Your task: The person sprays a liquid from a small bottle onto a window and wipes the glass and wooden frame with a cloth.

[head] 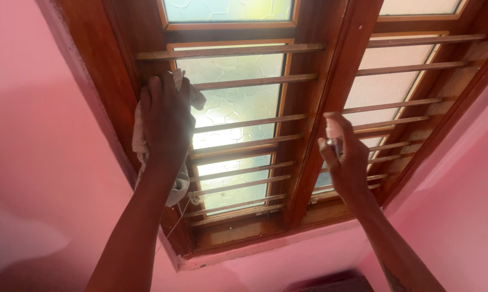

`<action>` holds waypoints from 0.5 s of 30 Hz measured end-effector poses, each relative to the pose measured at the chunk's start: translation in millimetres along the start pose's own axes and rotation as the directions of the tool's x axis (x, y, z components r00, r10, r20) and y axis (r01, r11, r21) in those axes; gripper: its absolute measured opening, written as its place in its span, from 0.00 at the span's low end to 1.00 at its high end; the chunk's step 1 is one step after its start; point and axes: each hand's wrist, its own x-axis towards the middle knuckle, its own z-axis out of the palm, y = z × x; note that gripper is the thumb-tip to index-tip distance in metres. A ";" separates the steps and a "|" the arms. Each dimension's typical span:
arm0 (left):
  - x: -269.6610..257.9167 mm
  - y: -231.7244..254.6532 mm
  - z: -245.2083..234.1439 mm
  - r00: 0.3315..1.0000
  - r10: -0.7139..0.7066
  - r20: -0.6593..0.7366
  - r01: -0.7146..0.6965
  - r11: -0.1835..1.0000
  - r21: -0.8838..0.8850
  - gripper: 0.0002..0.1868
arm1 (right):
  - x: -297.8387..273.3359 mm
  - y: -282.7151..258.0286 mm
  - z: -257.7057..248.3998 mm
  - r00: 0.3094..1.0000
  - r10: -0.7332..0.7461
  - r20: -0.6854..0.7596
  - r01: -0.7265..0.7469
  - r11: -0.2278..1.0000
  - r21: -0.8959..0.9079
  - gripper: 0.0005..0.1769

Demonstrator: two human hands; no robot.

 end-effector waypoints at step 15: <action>-0.6 -1.9 -5.6 0.999 0.022 0.033 -0.021 0.999 -0.028 0.29 | -0.3 35.2 -44.5 0.997 -0.001 -0.077 -0.024 0.948 -0.319 0.23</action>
